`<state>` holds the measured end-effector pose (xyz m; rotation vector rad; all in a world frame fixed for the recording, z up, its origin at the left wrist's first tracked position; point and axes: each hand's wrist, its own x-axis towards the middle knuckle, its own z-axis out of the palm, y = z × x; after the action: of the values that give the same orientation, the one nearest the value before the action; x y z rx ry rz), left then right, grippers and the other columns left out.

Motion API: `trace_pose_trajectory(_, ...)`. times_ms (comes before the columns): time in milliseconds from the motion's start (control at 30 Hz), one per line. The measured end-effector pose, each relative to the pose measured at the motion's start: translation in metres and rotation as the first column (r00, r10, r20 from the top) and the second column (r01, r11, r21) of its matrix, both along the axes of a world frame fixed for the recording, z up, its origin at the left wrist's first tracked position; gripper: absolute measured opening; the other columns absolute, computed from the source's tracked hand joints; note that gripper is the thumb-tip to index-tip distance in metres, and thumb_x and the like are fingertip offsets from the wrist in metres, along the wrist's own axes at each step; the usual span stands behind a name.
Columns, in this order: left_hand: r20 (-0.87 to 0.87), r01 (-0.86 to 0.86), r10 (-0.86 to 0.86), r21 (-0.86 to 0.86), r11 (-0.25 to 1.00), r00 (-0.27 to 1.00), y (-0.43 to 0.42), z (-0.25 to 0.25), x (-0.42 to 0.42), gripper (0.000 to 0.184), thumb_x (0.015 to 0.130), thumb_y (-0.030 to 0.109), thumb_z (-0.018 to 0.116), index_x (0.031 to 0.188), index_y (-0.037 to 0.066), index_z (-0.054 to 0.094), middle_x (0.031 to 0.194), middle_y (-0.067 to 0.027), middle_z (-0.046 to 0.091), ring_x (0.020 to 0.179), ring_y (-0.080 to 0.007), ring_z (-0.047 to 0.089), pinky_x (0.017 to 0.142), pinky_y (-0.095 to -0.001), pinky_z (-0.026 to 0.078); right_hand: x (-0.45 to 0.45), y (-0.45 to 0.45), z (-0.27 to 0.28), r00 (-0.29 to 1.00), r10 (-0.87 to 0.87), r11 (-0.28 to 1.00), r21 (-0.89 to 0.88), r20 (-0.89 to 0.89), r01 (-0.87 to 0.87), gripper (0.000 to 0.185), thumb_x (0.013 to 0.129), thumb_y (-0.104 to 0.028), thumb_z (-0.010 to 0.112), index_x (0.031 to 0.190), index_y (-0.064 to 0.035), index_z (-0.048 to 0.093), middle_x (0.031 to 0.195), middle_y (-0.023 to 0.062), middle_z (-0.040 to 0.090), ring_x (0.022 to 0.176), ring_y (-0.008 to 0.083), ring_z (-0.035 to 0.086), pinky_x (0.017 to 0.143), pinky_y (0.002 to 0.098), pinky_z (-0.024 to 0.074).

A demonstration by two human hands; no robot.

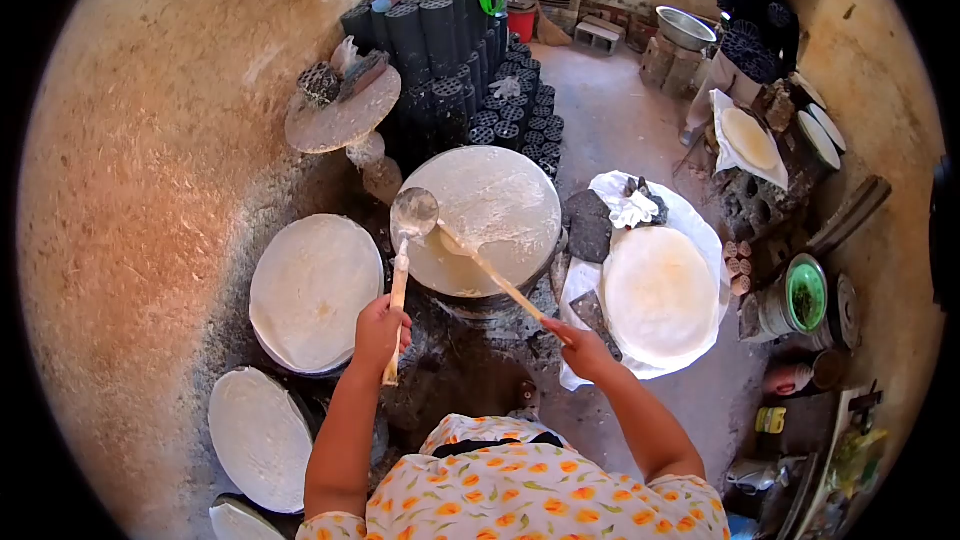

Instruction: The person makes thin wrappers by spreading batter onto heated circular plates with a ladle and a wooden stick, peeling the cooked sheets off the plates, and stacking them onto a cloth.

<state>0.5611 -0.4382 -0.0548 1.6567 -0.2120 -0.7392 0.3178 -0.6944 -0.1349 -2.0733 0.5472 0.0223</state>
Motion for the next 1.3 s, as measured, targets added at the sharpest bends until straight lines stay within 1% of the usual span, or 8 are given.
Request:
trace_pose_trajectory(100,0.021,-0.035,0.034,0.037,0.999,0.999,-0.013,-0.012,0.000,0.011,0.087,0.010,0.044,0.088,0.002,0.052,0.066,-0.0055,0.053,0.042,-0.0109,0.049,0.036,-0.0244,0.038,-0.013,0.001,0.005,0.967,-0.248,0.967,0.049,-0.063,0.251,0.061,0.080,0.005,0.044,0.135,-0.0221,0.046,0.124,0.0183,0.056,0.109,0.0304,0.058,0.092,0.0324,0.0440)
trace_pose_trajectory(133,0.023,-0.035,0.033,0.092,0.995,0.999,-0.019,-0.011,-0.004,0.012,0.087,0.010,0.044,0.089,0.002,0.052,0.066,-0.0057,0.053,0.041,-0.0112,0.049,0.035,-0.0248,0.038,-0.010,0.005,-0.011,0.933,-0.293,0.956,0.056,0.209,0.287,0.059,0.080,0.006,0.043,0.135,-0.0153,0.046,0.127,0.0152,0.055,0.117,0.0258,0.053,0.094,0.0287,0.0415)
trace_pose_trajectory(300,-0.049,-0.024,0.035,0.215,0.976,0.998,-0.033,0.001,-0.039,0.013,0.087,0.009,0.043,0.088,0.000,0.051,0.066,-0.0081,0.054,0.043,-0.0136,0.051,0.035,-0.0264,0.040,0.001,0.054,-0.045,0.975,-0.154,0.906,0.418,0.158,0.075,0.069,0.074,0.016,0.038,0.138,-0.0102,0.041,0.137,0.0088,0.047,0.127,0.0142,0.040,0.099,0.0211,0.0323)
trace_pose_trajectory(500,-0.442,-0.291,0.197,-0.155,0.944,0.875,-0.002,0.037,-0.052,0.013,0.085,0.009,0.046,0.087,-0.004,0.050,0.064,-0.0076,0.049,0.041,-0.0127,0.042,0.036,-0.0254,0.039,0.018,0.088,0.015,0.983,-0.182,0.748,0.645,-0.030,0.158,0.070,0.075,0.014,0.042,0.140,-0.0152,0.040,0.122,0.0064,0.059,0.102,0.0162,0.058,0.084,0.0243,0.0448)
trace_pose_trajectory(700,-0.454,-0.303,0.123,-0.349,0.887,0.882,0.054,0.089,-0.069,0.028,0.091,0.011,0.042,0.112,-0.008,0.045,0.073,-0.0074,0.049,0.040,-0.0075,0.039,0.033,-0.0188,0.033,0.018,0.067,0.060,0.912,0.026,0.996,-0.086,0.409,0.010,0.063,0.076,0.012,0.044,0.135,-0.0112,0.045,0.120,0.0123,0.061,0.099,0.0217,0.062,0.082,0.0270,0.0470)
trace_pose_trajectory(833,-0.634,-0.321,-0.118,-0.533,0.783,0.764,0.079,0.084,-0.056,0.032,0.091,0.012,0.043,0.116,-0.009,0.044,0.073,-0.0078,0.049,0.040,-0.0079,0.040,0.032,-0.0200,0.034,0.031,0.051,0.043,0.930,-0.158,0.987,0.042,0.332,0.152,0.059,0.078,0.009,0.045,0.133,-0.0128,0.046,0.126,0.0173,0.055,0.120,0.0229,0.052,0.095,0.0288,0.0412)
trace_pose_trajectory(1033,-0.360,-0.275,0.104,-0.465,0.842,0.927,0.101,0.102,-0.072,0.034,0.090,0.012,0.044,0.117,-0.007,0.046,0.069,-0.0069,0.048,0.037,-0.0071,0.039,0.030,-0.0209,0.032,0.040,0.058,-0.001,0.997,0.061,0.912,-0.404,-0.041,-0.072,0.061,0.083,-0.003,0.045,0.135,-0.0358,0.040,0.083,0.0196,0.063,0.072,0.0399,0.062,0.063,0.0483,0.0492)
trace_pose_trajectory(1300,-0.424,-0.379,0.221,-0.336,0.862,0.878,0.128,0.086,-0.070,0.030,0.089,0.011,0.041,0.113,-0.006,0.045,0.071,-0.0059,0.049,0.040,-0.0069,0.040,0.032,-0.0199,0.034,0.033,0.050,0.019,0.938,0.083,0.819,-0.513,-0.337,-0.256,0.062,0.085,-0.006,0.046,0.136,-0.0390,0.037,0.075,0.0185,0.060,0.070,0.0382,0.062,0.064,0.0485,0.0486)
